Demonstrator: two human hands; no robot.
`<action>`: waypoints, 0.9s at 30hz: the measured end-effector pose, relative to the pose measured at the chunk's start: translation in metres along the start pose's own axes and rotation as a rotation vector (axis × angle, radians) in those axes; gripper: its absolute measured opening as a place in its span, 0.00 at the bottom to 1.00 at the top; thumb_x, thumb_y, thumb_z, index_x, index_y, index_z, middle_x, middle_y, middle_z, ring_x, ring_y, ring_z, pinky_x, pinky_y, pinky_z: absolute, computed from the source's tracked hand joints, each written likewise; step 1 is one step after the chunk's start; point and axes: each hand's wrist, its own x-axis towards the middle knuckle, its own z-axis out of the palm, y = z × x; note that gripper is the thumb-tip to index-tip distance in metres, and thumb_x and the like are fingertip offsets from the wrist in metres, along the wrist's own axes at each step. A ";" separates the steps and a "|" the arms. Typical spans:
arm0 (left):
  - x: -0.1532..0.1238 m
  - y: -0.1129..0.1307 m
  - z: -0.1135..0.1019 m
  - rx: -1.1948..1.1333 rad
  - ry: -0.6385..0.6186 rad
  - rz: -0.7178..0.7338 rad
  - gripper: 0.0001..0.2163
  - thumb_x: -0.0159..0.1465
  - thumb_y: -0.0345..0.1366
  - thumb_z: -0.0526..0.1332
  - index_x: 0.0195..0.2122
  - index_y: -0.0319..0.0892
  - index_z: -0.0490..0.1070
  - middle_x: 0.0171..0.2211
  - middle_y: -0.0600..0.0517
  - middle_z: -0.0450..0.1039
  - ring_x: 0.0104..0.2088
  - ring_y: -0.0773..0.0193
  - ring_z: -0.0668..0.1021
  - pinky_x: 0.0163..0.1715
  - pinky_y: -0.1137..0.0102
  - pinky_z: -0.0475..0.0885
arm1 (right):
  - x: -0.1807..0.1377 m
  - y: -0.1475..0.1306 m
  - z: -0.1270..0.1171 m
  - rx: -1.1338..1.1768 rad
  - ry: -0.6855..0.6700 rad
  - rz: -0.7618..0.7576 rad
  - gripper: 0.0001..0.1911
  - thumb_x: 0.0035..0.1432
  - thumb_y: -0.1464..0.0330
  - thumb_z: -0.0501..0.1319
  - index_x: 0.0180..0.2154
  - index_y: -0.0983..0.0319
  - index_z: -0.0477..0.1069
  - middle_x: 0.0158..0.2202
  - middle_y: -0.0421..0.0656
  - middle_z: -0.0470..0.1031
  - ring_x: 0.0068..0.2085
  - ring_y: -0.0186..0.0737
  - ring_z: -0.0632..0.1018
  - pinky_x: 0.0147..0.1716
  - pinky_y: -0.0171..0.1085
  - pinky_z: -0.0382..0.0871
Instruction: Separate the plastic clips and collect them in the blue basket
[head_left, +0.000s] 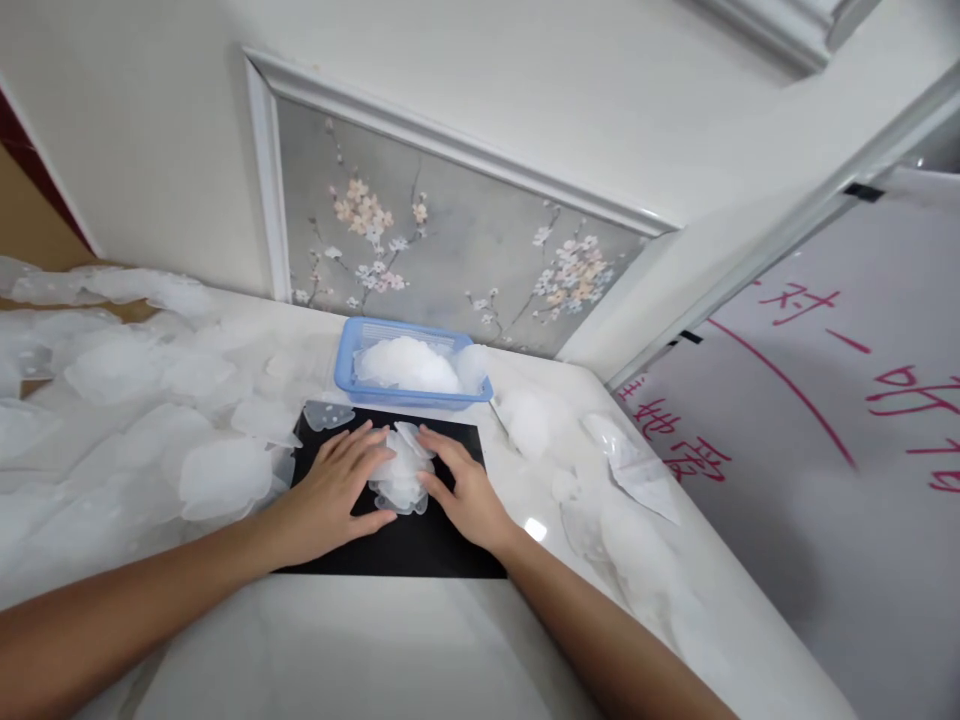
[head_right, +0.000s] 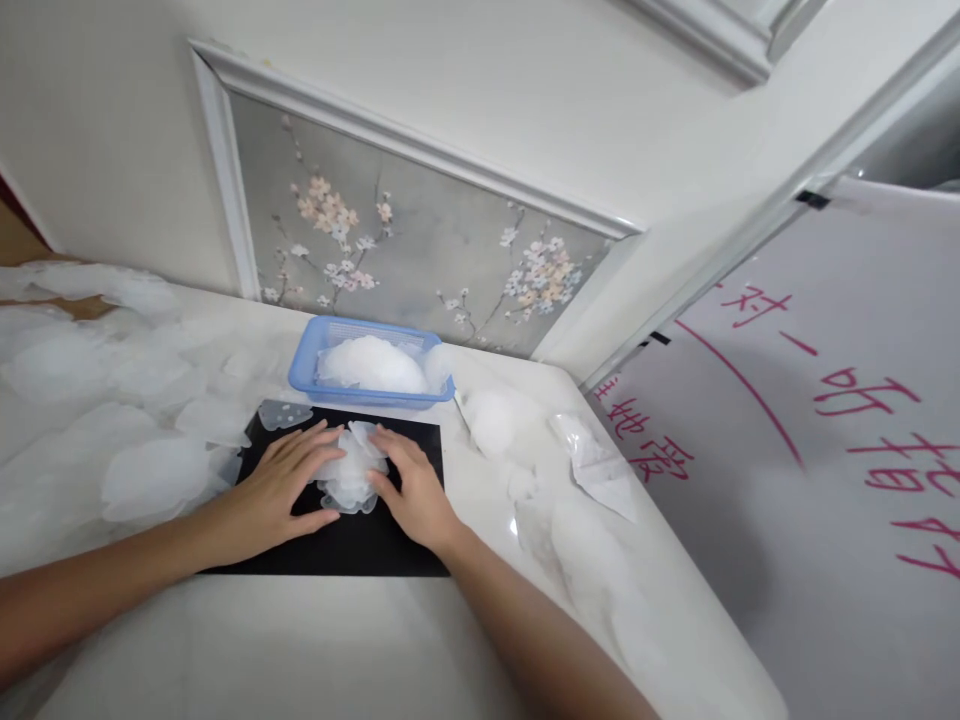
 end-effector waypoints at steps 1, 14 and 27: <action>0.001 0.001 0.001 0.022 -0.024 0.039 0.23 0.58 0.41 0.67 0.56 0.49 0.70 0.68 0.42 0.58 0.67 0.37 0.58 0.64 0.41 0.51 | 0.001 -0.001 0.001 0.007 -0.031 0.009 0.19 0.61 0.67 0.62 0.55 0.53 0.71 0.59 0.46 0.72 0.61 0.49 0.70 0.61 0.52 0.60; 0.008 -0.007 -0.014 0.258 -0.039 0.063 0.09 0.63 0.28 0.54 0.35 0.45 0.73 0.57 0.44 0.71 0.54 0.46 0.73 0.55 0.50 0.66 | 0.000 0.002 -0.023 0.308 0.302 0.303 0.13 0.59 0.55 0.62 0.33 0.57 0.74 0.24 0.38 0.73 0.25 0.37 0.70 0.30 0.38 0.65; 0.010 0.003 -0.016 0.542 0.057 0.029 0.10 0.67 0.43 0.55 0.36 0.42 0.69 0.54 0.38 0.72 0.51 0.45 0.76 0.45 0.53 0.71 | -0.004 0.016 -0.011 0.444 0.140 0.248 0.12 0.59 0.65 0.59 0.46 0.56 0.66 0.55 0.46 0.72 0.45 0.42 0.79 0.43 0.42 0.71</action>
